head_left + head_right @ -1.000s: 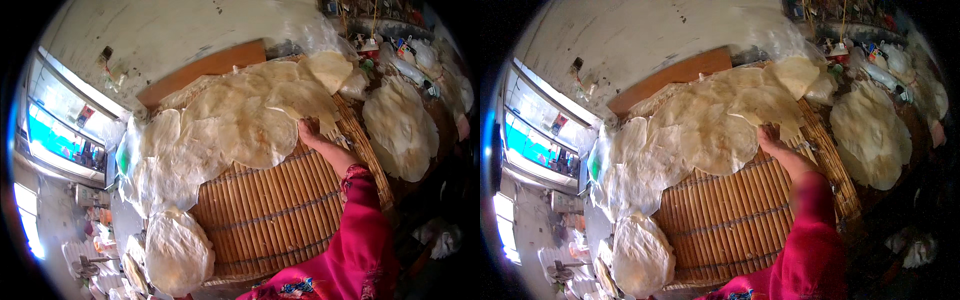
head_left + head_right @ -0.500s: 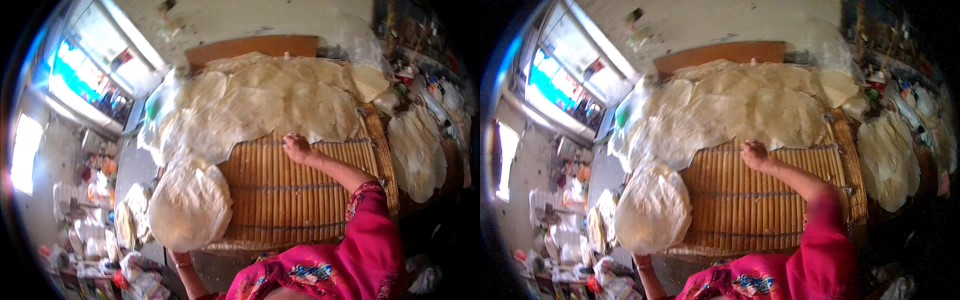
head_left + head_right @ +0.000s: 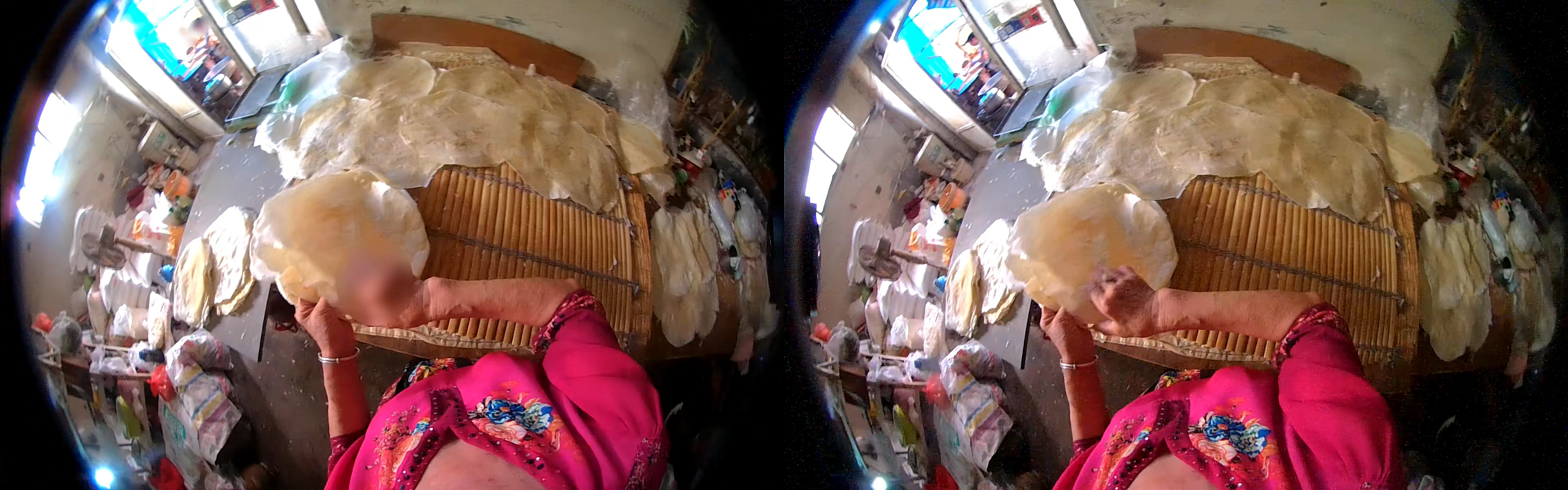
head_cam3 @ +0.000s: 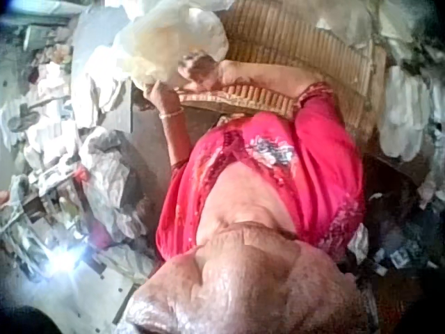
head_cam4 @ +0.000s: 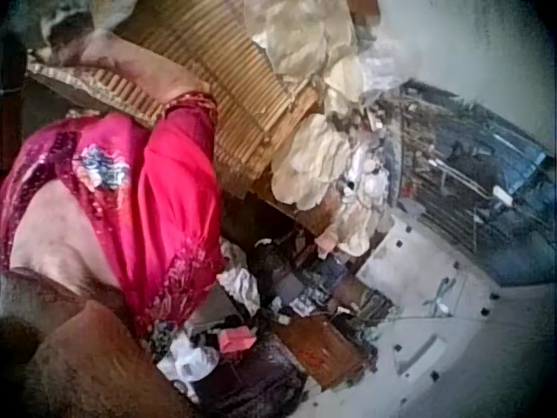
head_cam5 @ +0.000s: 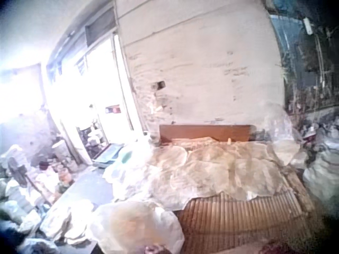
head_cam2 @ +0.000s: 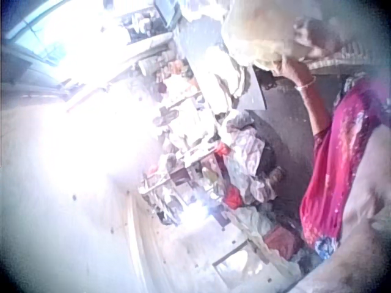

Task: The person sorts and stacks large, thin flatbreads by hand on a bamboo mat. They separate individual breads from a pile and layer them onto an organized stack on the mat.

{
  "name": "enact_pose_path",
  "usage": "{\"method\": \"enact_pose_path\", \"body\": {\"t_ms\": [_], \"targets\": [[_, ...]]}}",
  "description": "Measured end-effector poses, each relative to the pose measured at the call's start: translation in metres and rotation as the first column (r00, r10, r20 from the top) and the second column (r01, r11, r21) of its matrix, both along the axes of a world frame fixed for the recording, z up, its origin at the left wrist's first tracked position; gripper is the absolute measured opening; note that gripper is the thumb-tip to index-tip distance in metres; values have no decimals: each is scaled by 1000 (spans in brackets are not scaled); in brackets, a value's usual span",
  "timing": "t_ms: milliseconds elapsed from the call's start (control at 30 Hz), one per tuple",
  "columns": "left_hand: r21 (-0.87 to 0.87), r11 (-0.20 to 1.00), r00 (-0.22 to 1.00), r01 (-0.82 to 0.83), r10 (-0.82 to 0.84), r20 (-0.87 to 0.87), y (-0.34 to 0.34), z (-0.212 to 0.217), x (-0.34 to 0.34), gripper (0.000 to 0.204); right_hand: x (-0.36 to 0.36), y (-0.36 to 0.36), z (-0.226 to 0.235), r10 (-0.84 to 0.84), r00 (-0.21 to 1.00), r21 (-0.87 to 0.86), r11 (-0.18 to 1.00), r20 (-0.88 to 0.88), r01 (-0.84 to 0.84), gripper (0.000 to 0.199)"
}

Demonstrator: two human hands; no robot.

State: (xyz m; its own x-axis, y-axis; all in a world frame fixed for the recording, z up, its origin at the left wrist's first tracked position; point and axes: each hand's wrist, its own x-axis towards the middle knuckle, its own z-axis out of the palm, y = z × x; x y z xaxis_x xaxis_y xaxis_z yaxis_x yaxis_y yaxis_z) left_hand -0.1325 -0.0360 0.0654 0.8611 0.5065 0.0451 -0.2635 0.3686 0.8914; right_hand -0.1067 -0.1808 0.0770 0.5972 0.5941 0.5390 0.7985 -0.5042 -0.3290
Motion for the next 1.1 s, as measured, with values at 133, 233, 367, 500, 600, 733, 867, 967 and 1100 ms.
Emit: {"method": "enact_pose_path", "body": {"t_ms": [133, 233, 367, 500, 600, 733, 867, 967, 1100], "targets": [[-54, 998, 998, 12, -15, -68, -7, 8, 6, 25, 8, -7, 12, 83, 984, -137, 985, -157, -105, 49], [33, 999, 997, 41, -39, -67, -17, 13, 7, 25, 9, -12, 21, 67, 965, -107, 990, -252, -97, 46], [138, 984, 989, 110, -95, -110, -15, 10, 9, 29, 19, -11, 15, 39, 959, -11, 999, -281, -44, 44], [184, 974, 987, 135, -117, -109, -25, 12, 10, 36, 27, -27, 16, 14, 967, -9, 1000, -255, -17, 29], [185, 976, 990, 117, -99, -103, -29, 15, 10, 39, 57, -19, -28, -50, 987, 172, 982, -156, 77, 21], [181, 983, 972, 21, 23, -234, -23, 18, 8, 34, 109, -64, -31, -10, 918, 208, 973, -397, 101, 25], [163, 984, 974, 79, -42, -223, 82, -66, 5, 21, 173, -155, -12, -289, 809, 404, 750, -512, 524, 13], [-372, 918, 921, 139, -258, -293, 125, -96, -13, 23, 147, -256, 51, -225, 658, 562, 369, -719, 740, 18], [-359, 926, 862, 120, -277, -425, 101, -105, -15, 25, 114, -411, 54, -232, 633, 635, 76, -739, 769, 12]]}}
